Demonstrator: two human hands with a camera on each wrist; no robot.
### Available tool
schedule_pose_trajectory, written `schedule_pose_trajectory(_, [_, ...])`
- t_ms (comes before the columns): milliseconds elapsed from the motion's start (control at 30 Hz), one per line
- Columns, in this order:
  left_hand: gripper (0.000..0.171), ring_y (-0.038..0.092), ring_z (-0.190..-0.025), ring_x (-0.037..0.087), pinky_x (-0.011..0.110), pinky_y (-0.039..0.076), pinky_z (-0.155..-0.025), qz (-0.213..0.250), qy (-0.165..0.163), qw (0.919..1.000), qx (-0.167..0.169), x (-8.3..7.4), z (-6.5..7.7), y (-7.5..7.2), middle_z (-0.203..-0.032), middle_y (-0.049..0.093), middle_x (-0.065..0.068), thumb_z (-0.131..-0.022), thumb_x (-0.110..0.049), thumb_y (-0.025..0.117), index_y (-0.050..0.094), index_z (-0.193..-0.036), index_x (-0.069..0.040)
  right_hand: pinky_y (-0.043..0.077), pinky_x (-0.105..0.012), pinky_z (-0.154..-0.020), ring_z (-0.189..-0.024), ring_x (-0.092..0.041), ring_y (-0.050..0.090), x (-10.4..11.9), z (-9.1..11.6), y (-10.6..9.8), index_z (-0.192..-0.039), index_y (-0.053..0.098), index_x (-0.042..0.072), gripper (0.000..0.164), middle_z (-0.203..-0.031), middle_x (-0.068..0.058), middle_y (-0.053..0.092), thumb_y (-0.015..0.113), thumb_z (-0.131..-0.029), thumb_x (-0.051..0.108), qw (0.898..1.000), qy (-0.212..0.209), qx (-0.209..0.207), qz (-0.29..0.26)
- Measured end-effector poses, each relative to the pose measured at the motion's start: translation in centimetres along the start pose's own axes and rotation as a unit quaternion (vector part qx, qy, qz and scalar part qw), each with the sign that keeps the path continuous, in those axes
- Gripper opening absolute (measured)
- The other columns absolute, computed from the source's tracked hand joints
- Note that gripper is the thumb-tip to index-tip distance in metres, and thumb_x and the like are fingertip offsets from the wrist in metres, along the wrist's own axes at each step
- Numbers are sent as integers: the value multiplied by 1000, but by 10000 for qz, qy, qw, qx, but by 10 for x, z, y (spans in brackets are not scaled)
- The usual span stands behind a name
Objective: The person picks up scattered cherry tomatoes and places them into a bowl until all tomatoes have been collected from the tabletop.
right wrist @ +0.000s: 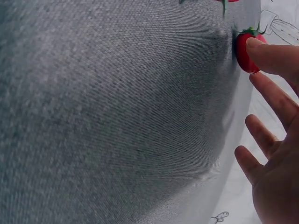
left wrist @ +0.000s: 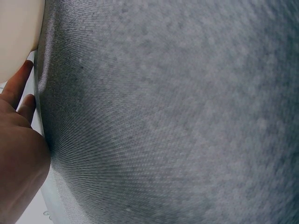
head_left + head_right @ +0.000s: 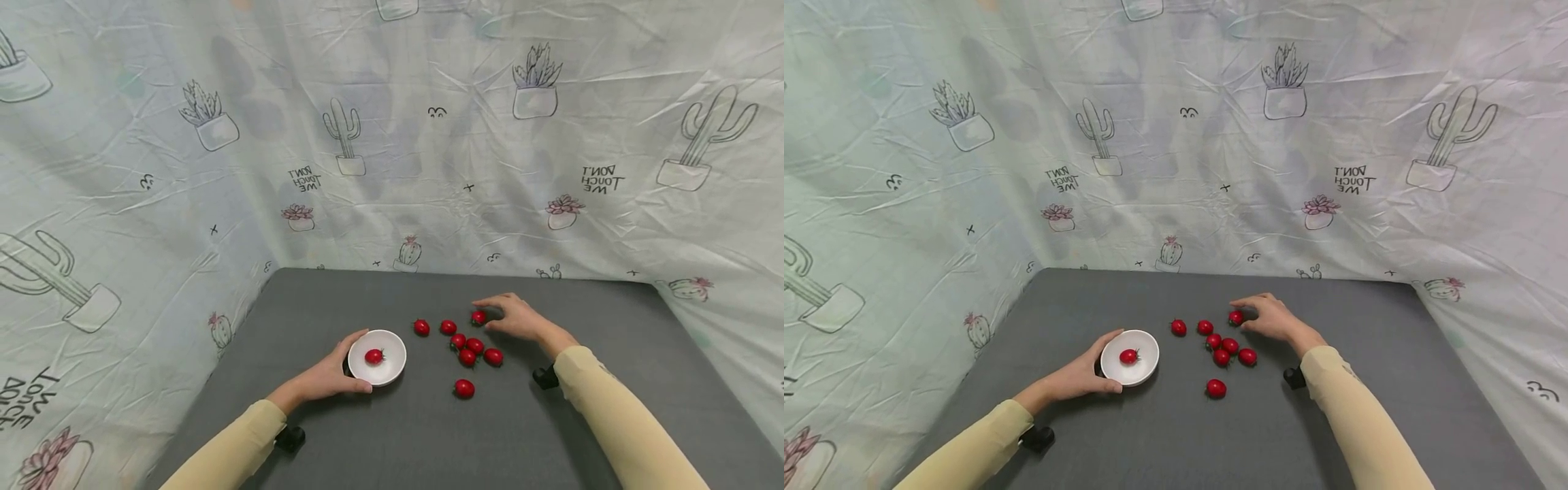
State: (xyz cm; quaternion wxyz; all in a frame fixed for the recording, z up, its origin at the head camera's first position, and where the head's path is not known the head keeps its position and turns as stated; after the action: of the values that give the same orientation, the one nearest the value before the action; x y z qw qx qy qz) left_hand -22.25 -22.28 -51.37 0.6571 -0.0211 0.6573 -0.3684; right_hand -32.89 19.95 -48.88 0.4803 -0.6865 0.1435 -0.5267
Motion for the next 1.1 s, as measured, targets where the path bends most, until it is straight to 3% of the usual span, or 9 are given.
schedule_pose_trajectory(433, [109, 24, -149, 24, 57, 21, -116, -22, -19, 10000, -17, -1, -2, 1, -163, 25, 2, -79, -38, 90, 20, -162, -33, 33, -67, -105, -136, -48, 37, -3, -3, 5, -141, 63, 11, 46, -141, -19, 57, 73, -97, 17, 9997, -211, -56, -125])
schedule_pose_trajectory(1100, [110, 24, -149, 25, 59, 19, -117, -44, -161, 9999, -24, -9, -2, -1, -163, 24, 3, -78, -42, 90, 21, -162, -32, 39, -62, -100, -125, -39, 44, -14, -5, 0, -135, 68, 13, 39, -131, -13, 66, 73, -97, 23, 9997, -59, -102, -193])
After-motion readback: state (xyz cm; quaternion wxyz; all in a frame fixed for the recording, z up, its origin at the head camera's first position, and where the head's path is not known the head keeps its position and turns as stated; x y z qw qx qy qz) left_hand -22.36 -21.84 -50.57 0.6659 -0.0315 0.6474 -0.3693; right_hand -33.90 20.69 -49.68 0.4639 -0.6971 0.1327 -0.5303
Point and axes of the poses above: each hand's wrist, its own z-axis away from the middle knuckle, its own y-axis out of the palm, x = y × z, the point moved 3 cm from there along -z, towards the middle knuckle
